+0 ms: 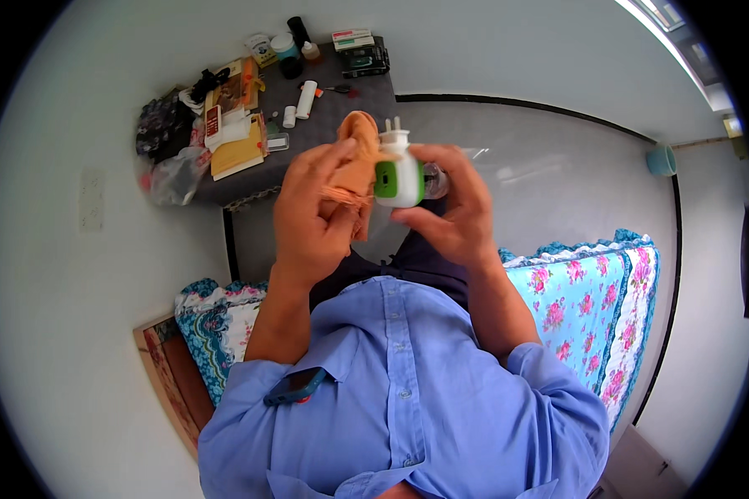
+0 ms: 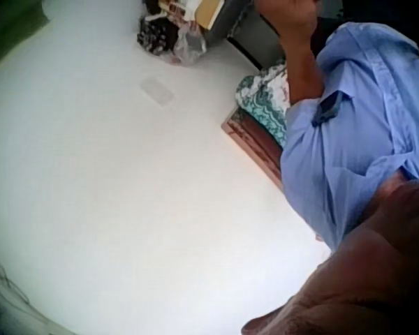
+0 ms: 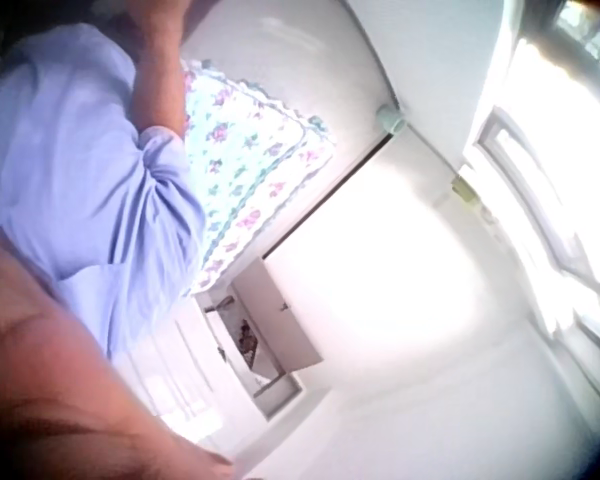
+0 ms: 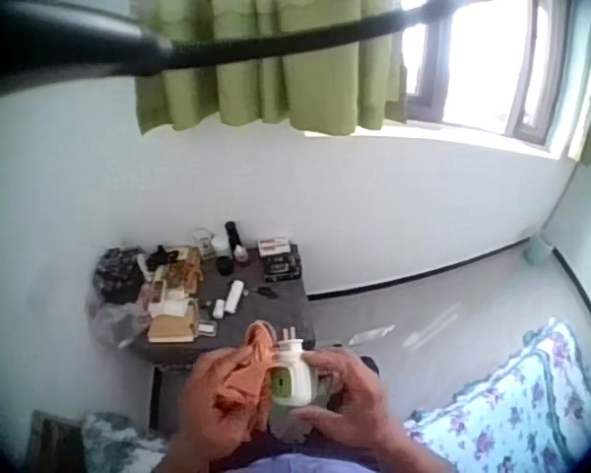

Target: The person wipes a white and green plug-in device with a cloth, turning the device over to clean various surfaces, then places it on a desk and handles a white cylindrical container.

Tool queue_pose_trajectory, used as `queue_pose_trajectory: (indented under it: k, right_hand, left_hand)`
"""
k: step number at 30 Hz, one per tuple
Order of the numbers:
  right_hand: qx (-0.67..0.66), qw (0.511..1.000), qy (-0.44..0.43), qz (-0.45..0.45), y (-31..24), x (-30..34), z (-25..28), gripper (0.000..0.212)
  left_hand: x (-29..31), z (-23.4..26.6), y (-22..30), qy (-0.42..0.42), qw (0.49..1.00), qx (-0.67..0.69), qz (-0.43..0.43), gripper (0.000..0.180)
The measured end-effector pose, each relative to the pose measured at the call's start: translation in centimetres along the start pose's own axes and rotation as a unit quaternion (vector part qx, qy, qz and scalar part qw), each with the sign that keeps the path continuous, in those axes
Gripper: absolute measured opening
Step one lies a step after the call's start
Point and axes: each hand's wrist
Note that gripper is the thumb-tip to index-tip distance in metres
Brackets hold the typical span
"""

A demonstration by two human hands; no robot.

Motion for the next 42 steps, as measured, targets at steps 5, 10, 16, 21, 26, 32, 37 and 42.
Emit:
queue_pose_trajectory:
  k: [5, 10, 16, 21, 26, 32, 37, 42]
  right_hand:
    - [-0.284, 0.955, 0.085, -0.021, 1.1, 0.2, -1.1, 0.073]
    - [-0.248, 0.968, -0.01, -0.036, 1.0, 0.4, -1.4, 0.068]
    - [-0.327, 0.935, 0.128, -0.048, 0.5, -0.3, -2.7, 0.07]
    - [-0.222, 0.966, 0.124, -0.033, 1.2, 0.4, -3.2, 0.067]
    - [-0.222, 0.968, 0.118, -0.002, 1.5, 1.1, -3.9, 0.069]
    - [-0.238, 0.946, 0.219, -0.016, 0.5, -0.1, -4.7, 0.07]
    - [-0.229, 0.959, 0.166, 0.002, 1.5, 1.3, -4.7, 0.071]
    - [-0.264, 0.951, 0.158, -0.039, 0.8, 0.2, -3.5, 0.066]
  left_hand:
    - [2.0, -2.8, -0.1, 0.015, 0.943, 0.274, 0.187, 0.046]
    - [2.2, -3.0, -1.7, 0.013, 0.905, 0.333, 0.263, 0.046]
    - [2.6, -3.9, 0.4, 0.003, 0.918, 0.343, 0.201, 0.052]
    - [3.1, -4.6, -0.2, 0.026, 0.928, 0.317, 0.196, 0.053]
    - [2.8, -4.2, 0.2, 0.048, 0.909, 0.343, 0.234, 0.052]
    - [3.8, -5.6, 1.2, 0.035, 0.973, 0.18, 0.141, 0.058]
    - [3.2, -5.7, 0.1, 0.071, 0.94, 0.25, 0.222, 0.056]
    - [4.2, -6.3, -0.1, 0.049, 0.939, 0.272, 0.204, 0.05]
Point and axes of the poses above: each hand's wrist, its own x-axis away from the middle knuckle, its own z-axis out of the back of the hand, y = z × x, and after that the axes turned 11 degrees about -x, right-handed
